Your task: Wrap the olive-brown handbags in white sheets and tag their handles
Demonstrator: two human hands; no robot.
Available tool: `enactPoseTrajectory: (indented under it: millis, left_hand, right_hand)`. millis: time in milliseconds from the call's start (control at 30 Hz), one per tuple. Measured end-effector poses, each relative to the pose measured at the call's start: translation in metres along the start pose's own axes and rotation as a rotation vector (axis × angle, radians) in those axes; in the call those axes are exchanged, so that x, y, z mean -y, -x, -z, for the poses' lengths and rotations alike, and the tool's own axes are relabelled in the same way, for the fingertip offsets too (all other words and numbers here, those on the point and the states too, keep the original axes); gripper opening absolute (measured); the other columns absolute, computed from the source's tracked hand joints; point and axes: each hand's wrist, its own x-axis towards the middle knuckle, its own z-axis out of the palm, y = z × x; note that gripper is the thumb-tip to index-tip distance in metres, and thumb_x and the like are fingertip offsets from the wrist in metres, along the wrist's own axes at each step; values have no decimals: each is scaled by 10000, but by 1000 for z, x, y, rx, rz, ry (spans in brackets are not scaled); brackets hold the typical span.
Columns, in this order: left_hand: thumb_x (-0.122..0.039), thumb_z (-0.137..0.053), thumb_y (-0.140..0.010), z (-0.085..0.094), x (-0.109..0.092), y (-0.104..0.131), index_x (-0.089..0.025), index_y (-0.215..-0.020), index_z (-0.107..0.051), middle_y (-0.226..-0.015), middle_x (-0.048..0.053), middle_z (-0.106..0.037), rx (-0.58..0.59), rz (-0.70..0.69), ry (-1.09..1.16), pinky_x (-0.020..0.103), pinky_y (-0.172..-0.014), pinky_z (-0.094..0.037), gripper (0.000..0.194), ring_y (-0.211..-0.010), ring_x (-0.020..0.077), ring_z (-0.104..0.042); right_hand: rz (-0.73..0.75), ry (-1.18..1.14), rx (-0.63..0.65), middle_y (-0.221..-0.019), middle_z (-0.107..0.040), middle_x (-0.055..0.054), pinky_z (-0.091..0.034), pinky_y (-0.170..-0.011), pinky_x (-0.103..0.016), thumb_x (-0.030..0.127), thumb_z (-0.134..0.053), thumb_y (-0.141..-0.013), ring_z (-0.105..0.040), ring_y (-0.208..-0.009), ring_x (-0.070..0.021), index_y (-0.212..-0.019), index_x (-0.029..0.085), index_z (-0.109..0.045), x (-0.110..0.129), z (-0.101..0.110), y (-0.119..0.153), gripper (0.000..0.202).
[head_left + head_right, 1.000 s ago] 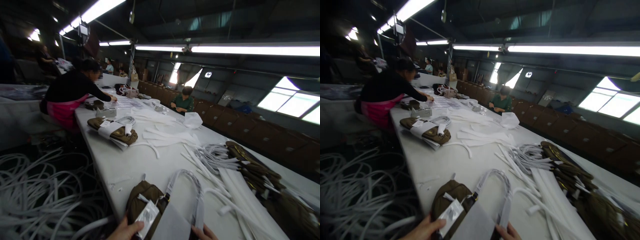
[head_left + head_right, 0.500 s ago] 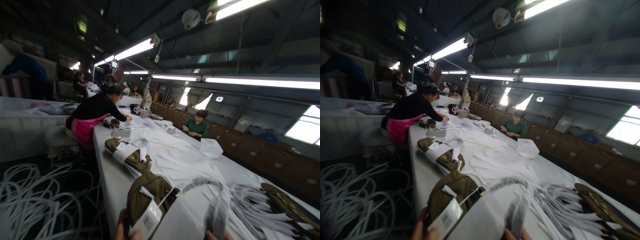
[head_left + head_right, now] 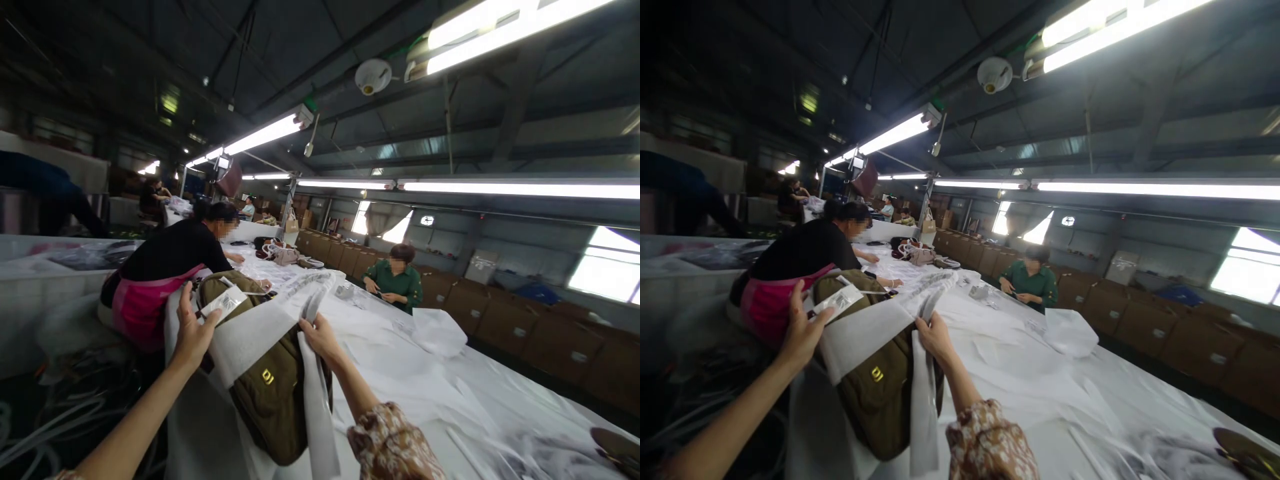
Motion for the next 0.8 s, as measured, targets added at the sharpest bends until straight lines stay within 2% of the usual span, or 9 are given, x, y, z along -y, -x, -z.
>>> enactPoseTrajectory:
  millis: [100, 233, 300, 367, 500, 567, 633, 733, 800]
  left_hand:
    - [-341, -546, -823, -20, 39, -21, -229, -1435, -319, -1451, 117, -314, 50, -39, -126, 449, -1135, -270, 663, -1380, 300, -264]
    - [-317, -467, -852, -43, 100, -6, -209, -1258, -581, -1461, 159, -276, 144, 232, -380, 492, -1095, -310, 435, -1363, 365, -296]
    - [-320, -451, -853, -51, 124, 7, -173, -1227, -608, -1412, 208, -325, 143, 360, -442, 549, -1059, -326, 431, -1335, 408, -325]
    - [-338, -439, -857, -54, 140, 16, -162, -1243, -593, -1381, 220, -355, 144, 393, -456, 578, -1058, -303, 451, -1344, 422, -298]
    - [-386, -427, -864, -50, 160, 20, -198, -1292, -550, -1377, 190, -367, 170, 409, -475, 547, -1057, -313, 483, -1329, 408, -325]
    - [-405, -434, -861, -43, 161, 17, -212, -1310, -534, -1372, 193, -376, 197, 422, -501, 579, -1015, -338, 500, -1275, 433, -381]
    - [-439, -447, -857, -37, 149, 14, -225, -1348, -494, -1438, 207, -305, 189, 334, -576, 648, -988, -308, 537, -1273, 472, -356]
    - [-462, -410, -884, -35, 109, 14, -191, -1373, -461, -1526, 202, -200, 180, -55, -716, 687, -1026, -197, 561, -1360, 463, -216]
    - [-437, -392, -899, -44, 81, 19, -173, -1327, -516, -1513, 174, -289, 329, -310, -706, 629, -1089, -134, 518, -1396, 392, -201]
  right_hand:
    - [-66, 3, 2, -885, -698, -73, -476, -809, -334, 432, -524, -841, -625, -849, -218, -961, 133, -636, -24, -38, -33, 341]
    - [-174, -11, 37, -926, -699, -124, -477, -836, -381, 532, -420, -895, -645, -906, -256, -1056, 94, -627, -67, -69, -40, 511]
    - [-210, -11, 48, -1074, -675, -153, -450, -911, -407, 543, -376, -916, -616, -1043, -274, -1198, 96, -567, -83, -68, -26, 562]
    - [-219, -2, 45, -1233, -613, -154, -396, -998, -423, 558, -344, -928, -547, -1179, -274, -1302, 127, -501, -90, -58, -2, 592]
    - [-52, 63, -5, -1412, -477, -91, -281, -1108, -441, 548, -339, -940, -401, -1325, -257, -1379, 235, -453, -74, -38, 62, 551]
    - [11, 117, -18, -1454, -423, -75, -262, -1115, -490, 529, -406, -924, -362, -1348, -284, -1400, 286, -426, -66, -39, 91, 536]
    - [22, 150, -24, -1512, -330, -70, -244, -1120, -529, 513, -491, -891, -298, -1383, -317, -1448, 311, -338, -66, -46, 115, 612]
    - [23, 137, -44, -1551, -228, -109, -254, -1118, -547, 507, -592, -831, -229, -1408, -352, -1513, 264, -122, -81, -62, 140, 863]
    - [44, 121, -53, -1550, -218, -135, -277, -1112, -545, 507, -661, -775, -229, -1405, -368, -1519, 229, -28, -93, -75, 146, 1015]
